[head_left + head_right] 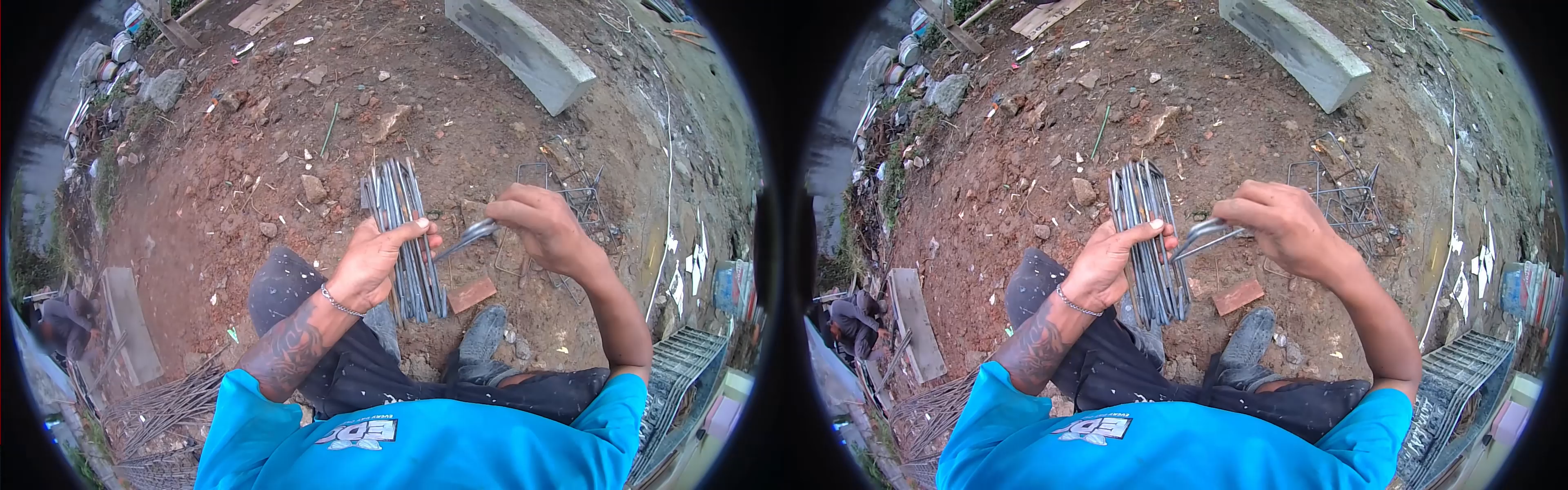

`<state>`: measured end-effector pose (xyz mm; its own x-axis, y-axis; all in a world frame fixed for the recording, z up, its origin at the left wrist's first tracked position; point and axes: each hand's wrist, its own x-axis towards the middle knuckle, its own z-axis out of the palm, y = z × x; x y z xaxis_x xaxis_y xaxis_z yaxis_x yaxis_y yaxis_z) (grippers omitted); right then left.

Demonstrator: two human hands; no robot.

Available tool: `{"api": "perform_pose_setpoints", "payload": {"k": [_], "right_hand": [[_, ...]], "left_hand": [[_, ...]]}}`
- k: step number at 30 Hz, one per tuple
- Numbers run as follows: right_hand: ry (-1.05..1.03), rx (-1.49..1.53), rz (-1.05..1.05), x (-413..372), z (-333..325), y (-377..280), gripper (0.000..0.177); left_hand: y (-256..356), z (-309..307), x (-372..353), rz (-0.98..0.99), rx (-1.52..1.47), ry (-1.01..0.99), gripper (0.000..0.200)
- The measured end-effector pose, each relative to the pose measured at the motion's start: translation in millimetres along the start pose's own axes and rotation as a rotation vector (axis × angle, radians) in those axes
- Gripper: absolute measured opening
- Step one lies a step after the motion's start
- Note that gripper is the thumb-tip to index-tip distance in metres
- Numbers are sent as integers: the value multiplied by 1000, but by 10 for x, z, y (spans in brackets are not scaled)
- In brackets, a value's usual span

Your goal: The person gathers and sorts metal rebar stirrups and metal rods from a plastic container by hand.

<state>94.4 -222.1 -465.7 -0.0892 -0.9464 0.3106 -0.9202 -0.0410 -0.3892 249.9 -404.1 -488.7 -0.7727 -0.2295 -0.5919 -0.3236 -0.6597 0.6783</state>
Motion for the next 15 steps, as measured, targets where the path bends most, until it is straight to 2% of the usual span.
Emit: {"api": "perform_pose_setpoints", "payload": {"k": [2,3,5,6,7,9,11,13,15], "right_hand": [[270,326,331,-36,33,46,13],[271,319,320,-41,17,69,13],[260,890,702,-85,-18,129,18],[297,1191,683,-135,41,223,18],[293,1188,680,-138,114,230,18],[447,1622,873,-49,256,139,17],[433,1578,1054,76,476,73,16],[448,1610,1017,107,750,93,16],[382,1592,1065,168,926,61,17]], "left_hand": [[7,-1,-23,15,-10,-3,17],[14,2,-38,28,-37,9,17],[32,-2,-37,45,-70,22,18],[30,-11,-21,53,-63,30,18],[30,-14,-16,60,-55,37,18],[49,14,-20,64,-43,22,18],[52,49,-25,62,-15,0,17],[31,72,-32,68,-61,-91,17],[54,118,-72,63,-19,-79,17]]}}
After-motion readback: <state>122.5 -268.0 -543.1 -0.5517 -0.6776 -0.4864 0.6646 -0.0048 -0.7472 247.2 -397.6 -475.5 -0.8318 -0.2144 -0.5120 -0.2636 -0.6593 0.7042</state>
